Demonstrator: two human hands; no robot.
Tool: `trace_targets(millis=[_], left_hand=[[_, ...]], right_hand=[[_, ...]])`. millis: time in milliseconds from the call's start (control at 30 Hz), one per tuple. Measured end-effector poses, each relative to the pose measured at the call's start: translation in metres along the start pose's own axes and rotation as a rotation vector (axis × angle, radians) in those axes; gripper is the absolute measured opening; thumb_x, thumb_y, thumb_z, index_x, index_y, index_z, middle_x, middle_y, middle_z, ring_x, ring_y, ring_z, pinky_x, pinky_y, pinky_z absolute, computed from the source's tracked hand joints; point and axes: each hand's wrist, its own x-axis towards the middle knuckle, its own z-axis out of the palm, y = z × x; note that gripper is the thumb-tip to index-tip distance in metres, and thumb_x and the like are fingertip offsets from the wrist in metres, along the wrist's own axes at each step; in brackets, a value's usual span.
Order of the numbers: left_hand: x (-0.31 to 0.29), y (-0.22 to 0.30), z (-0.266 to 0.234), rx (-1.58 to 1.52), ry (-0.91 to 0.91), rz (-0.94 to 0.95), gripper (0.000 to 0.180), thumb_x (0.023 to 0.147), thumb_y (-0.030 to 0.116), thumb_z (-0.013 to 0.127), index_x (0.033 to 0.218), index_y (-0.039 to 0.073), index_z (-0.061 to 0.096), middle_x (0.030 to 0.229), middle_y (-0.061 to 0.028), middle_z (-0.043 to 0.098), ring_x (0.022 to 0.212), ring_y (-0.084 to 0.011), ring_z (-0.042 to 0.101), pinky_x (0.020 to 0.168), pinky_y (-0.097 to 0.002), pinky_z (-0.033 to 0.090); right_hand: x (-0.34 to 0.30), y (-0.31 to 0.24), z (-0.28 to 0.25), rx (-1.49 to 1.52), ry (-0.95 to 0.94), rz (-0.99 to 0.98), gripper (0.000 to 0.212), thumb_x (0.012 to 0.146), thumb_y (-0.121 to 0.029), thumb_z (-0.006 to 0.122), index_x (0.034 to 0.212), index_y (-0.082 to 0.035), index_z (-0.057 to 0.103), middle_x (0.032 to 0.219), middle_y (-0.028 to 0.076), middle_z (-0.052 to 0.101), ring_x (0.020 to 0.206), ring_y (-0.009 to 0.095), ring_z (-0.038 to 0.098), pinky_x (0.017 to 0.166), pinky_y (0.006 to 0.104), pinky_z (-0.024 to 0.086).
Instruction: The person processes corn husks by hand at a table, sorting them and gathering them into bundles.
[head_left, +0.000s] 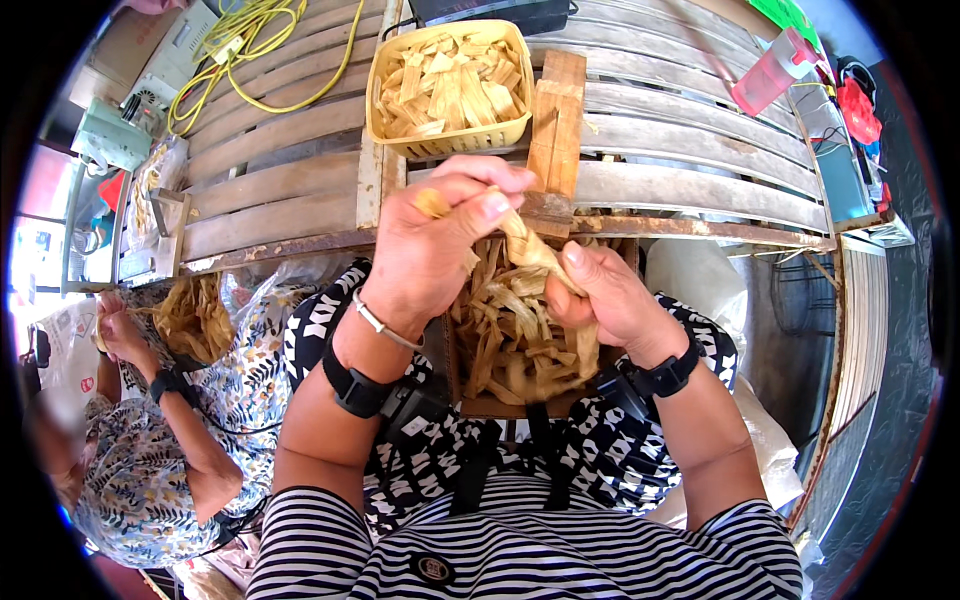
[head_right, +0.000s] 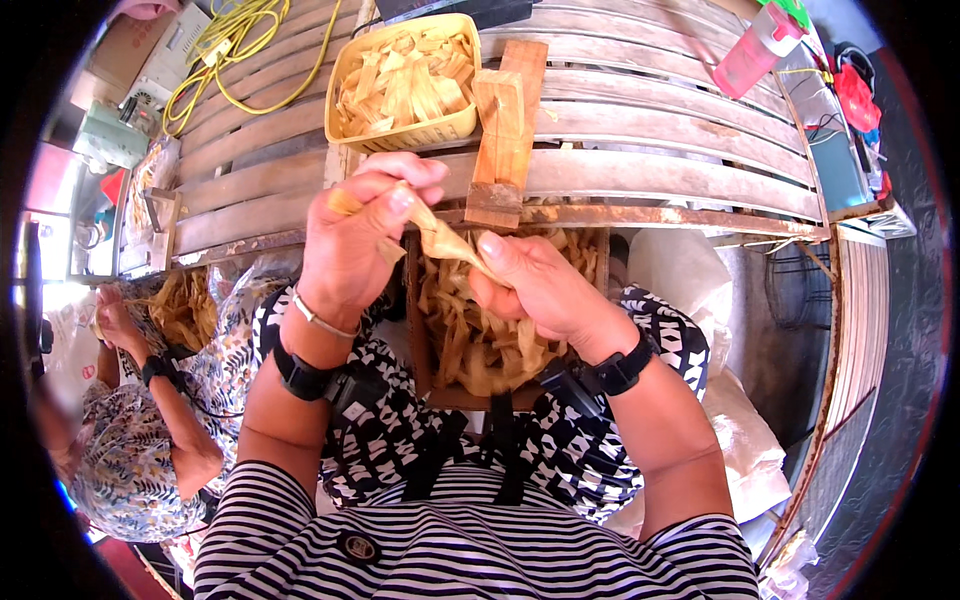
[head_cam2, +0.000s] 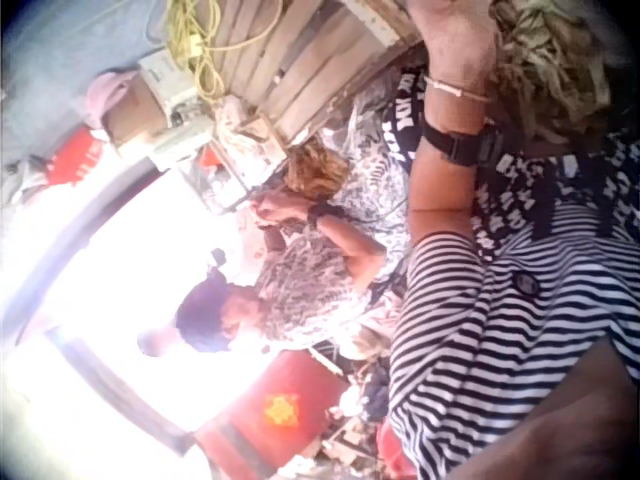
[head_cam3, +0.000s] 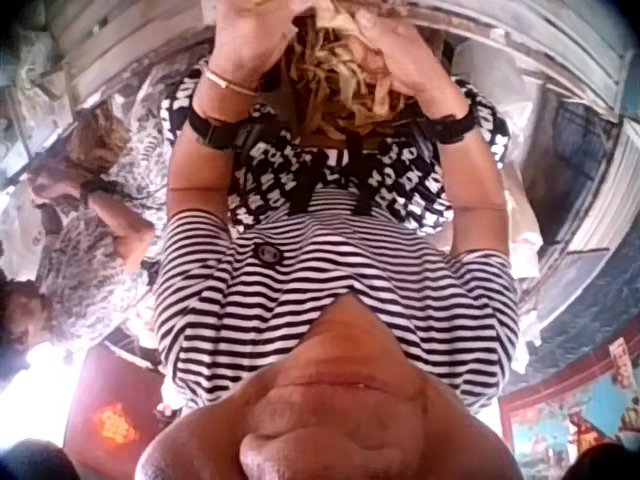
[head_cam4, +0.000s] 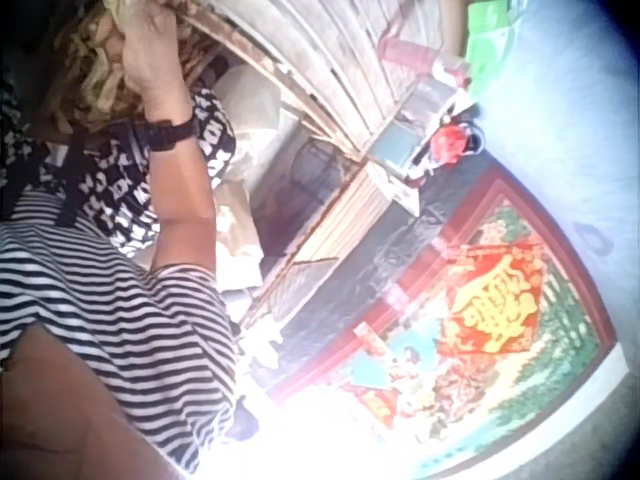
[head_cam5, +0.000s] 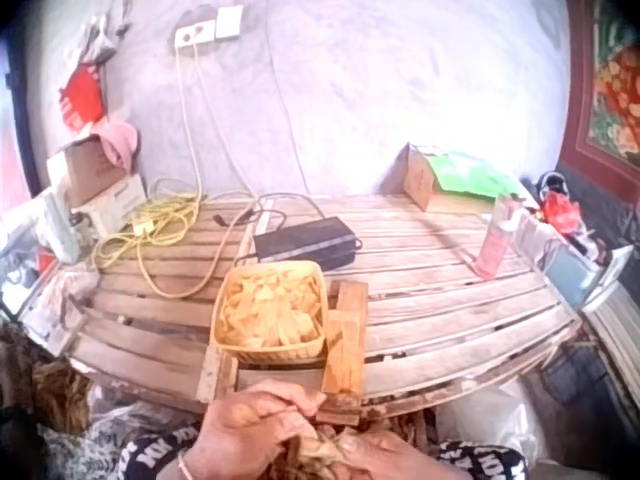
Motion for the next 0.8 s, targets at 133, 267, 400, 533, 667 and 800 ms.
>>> trace_targets(millis=[133, 267, 400, 533, 667, 800], left_hand=[[0.003, 0.006, -0.004, 0.213, 0.037, -0.140, 0.012, 0.086, 0.008, 0.060, 0.089, -0.002, 0.065, 0.095, -0.0088, 0.062, 0.081, -0.0146, 0.060, 0.073, -0.0245, 0.050], [0.002, -0.002, -0.009, 0.113, -0.119, -0.492, 0.023, 0.085, 0.017, 0.062, 0.100, 0.001, 0.058, 0.083, -0.0064, 0.062, 0.057, -0.0101, 0.056, 0.047, -0.0204, 0.043], [-0.001, -0.008, -0.002, 0.072, -0.159, -0.595, 0.013, 0.082, 0.005, 0.064, 0.090, 0.004, 0.055, 0.069, -0.0045, 0.058, 0.047, -0.0071, 0.048, 0.040, -0.0180, 0.035], [-0.005, -0.013, -0.003, 0.011, 0.004, -0.519, 0.010, 0.082, 0.003, 0.064, 0.083, 0.005, 0.053, 0.065, -0.0027, 0.056, 0.046, -0.0058, 0.045, 0.041, -0.0188, 0.034], [0.013, -0.024, -0.002, 0.160, 0.118, -0.460, 0.009, 0.085, 0.007, 0.060, 0.093, 0.003, 0.057, 0.068, -0.0035, 0.056, 0.049, -0.0080, 0.048, 0.045, -0.0198, 0.037], [0.034, -0.052, -0.004, 0.324, 0.201, -0.437, 0.017, 0.085, 0.013, 0.061, 0.098, 0.002, 0.062, 0.070, -0.0022, 0.058, 0.054, -0.0096, 0.052, 0.048, -0.0214, 0.041]], right_hand=[[0.003, -0.001, -0.001, 0.241, -0.089, 0.035, 0.050, 0.097, -0.044, 0.034, 0.067, -0.006, 0.049, 0.046, -0.007, 0.026, 0.039, 0.005, 0.019, 0.039, 0.0220, 0.016], [0.009, -0.003, 0.000, 0.301, -0.053, 0.120, 0.045, 0.096, -0.042, 0.039, 0.070, -0.007, 0.049, 0.046, -0.007, 0.025, 0.038, 0.005, 0.019, 0.038, 0.0221, 0.015], [0.003, -0.003, -0.001, 0.219, 0.052, 0.169, 0.037, 0.090, -0.037, 0.055, 0.070, -0.006, 0.051, 0.051, -0.007, 0.032, 0.041, 0.003, 0.022, 0.039, 0.0214, 0.016], [0.003, -0.012, -0.013, -0.028, 0.247, 0.005, 0.026, 0.085, -0.026, 0.065, 0.072, -0.004, 0.058, 0.063, -0.004, 0.051, 0.051, 0.002, 0.037, 0.045, 0.0177, 0.028], [0.015, -0.016, -0.031, -0.353, 0.453, -0.330, 0.015, 0.083, -0.016, 0.067, 0.079, -0.004, 0.059, 0.069, -0.005, 0.057, 0.065, 0.002, 0.047, 0.057, 0.0196, 0.041], [0.039, -0.021, -0.038, -0.952, 0.747, -0.446, 0.019, 0.079, -0.023, 0.069, 0.081, -0.007, 0.058, 0.067, 0.008, 0.061, 0.061, 0.018, 0.059, 0.057, 0.0295, 0.046]])
